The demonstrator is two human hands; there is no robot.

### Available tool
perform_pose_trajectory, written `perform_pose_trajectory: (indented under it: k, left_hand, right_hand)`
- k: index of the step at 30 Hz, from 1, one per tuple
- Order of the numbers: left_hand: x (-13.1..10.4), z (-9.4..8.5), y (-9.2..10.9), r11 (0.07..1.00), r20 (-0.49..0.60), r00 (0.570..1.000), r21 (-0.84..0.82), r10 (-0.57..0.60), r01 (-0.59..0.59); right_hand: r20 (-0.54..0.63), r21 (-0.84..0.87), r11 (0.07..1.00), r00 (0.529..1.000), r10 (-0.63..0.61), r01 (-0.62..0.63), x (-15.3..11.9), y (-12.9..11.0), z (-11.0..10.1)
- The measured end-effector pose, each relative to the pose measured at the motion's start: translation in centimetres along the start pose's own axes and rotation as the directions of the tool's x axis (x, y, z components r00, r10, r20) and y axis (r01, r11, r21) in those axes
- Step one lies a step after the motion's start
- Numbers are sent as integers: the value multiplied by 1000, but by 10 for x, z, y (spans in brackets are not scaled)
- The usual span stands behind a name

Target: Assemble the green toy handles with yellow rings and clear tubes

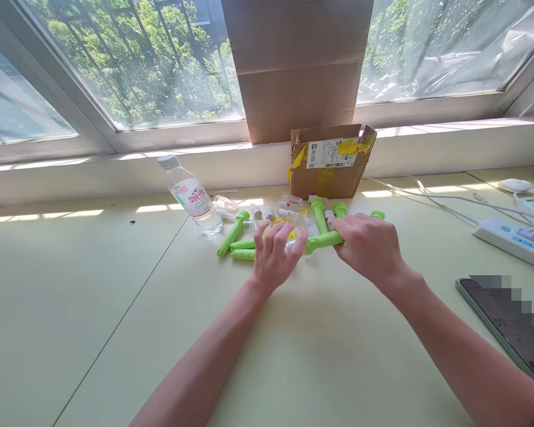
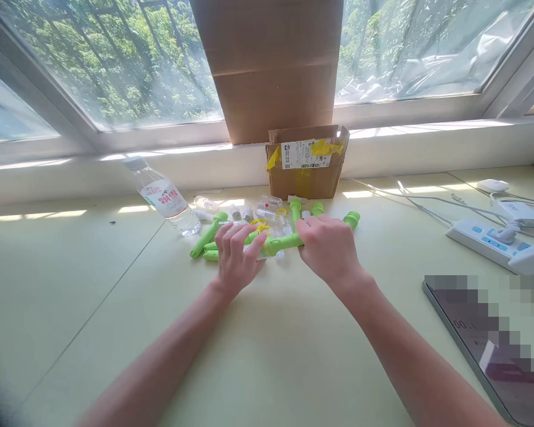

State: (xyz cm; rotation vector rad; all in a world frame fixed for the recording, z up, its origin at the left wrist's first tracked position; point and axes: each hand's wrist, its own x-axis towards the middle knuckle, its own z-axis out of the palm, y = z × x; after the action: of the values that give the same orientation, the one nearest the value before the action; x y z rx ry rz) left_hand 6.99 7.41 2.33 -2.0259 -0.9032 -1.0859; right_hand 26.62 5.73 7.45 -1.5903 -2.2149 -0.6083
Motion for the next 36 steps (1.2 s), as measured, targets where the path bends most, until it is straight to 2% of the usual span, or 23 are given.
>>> perform_pose_trajectory:
  k: [2, 5, 10, 16, 22, 30, 36]
  left_hand:
    - [1, 5, 3, 999, -152, 988, 41, 36, -30]
    - [3, 8, 5, 996, -210, 975, 78, 69, -54]
    - [1, 6, 1, 999, -129, 991, -2, 37, -37]
    - [-4, 8, -6, 992, -36, 998, -112, -59, 55]
    - [-6, 9, -6, 984, 0, 996, -156, -90, 89]
    - [-7, 8, -5, 985, 74, 996, -167, -42, 54]
    - [-7, 8, -4, 985, 76, 996, -161, -46, 57]
  right_hand:
    - [-33, 12, 1000, 999, 15, -15, 0, 3, 4]
    - [-52, 23, 999, 998, 38, -37, 0, 5, 10]
    - [-58, 45, 997, 996, 69, -66, 0, 9, 17]
    - [-55, 98, 971, 973, 223, -217, 2, 24, 17]
    - [-75, 96, 974, 974, 214, -206, 2, 27, 17]
    - [-170, 106, 981, 969, 178, -162, 3, 39, 22]
    - [-165, 105, 971, 959, 232, -217, 3, 44, 24]
